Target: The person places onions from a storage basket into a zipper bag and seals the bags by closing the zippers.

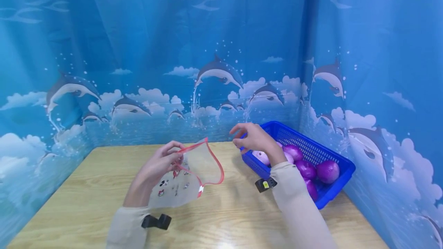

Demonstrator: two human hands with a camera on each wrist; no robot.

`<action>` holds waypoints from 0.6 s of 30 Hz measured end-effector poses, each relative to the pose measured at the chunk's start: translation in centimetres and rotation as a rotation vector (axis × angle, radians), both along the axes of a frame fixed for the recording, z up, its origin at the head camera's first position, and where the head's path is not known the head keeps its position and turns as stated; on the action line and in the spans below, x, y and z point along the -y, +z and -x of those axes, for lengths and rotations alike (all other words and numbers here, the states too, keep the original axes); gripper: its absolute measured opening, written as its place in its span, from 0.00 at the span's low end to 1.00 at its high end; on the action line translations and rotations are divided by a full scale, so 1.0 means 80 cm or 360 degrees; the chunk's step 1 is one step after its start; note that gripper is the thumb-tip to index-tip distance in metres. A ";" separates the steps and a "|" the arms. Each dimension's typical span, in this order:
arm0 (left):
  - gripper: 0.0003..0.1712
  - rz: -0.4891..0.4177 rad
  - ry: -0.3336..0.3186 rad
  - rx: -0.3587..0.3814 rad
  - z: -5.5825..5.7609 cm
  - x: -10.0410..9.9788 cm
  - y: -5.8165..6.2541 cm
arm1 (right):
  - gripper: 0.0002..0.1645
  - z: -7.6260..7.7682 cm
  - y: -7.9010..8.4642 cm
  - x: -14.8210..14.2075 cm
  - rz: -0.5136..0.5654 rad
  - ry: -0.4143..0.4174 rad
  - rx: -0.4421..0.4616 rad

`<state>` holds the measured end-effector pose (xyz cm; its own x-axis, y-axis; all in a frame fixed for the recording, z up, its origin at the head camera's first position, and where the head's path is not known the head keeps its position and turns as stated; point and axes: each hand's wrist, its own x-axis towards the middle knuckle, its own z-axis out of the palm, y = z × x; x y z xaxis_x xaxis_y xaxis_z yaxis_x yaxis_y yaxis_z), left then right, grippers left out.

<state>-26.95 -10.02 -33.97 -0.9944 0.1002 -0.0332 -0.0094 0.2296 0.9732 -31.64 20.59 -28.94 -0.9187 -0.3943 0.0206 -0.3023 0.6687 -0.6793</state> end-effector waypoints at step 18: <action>0.09 -0.0014 0.0015 0.0021 -0.001 -0.002 -0.002 | 0.21 0.038 0.018 -0.069 -0.0341 0.0013 0.0082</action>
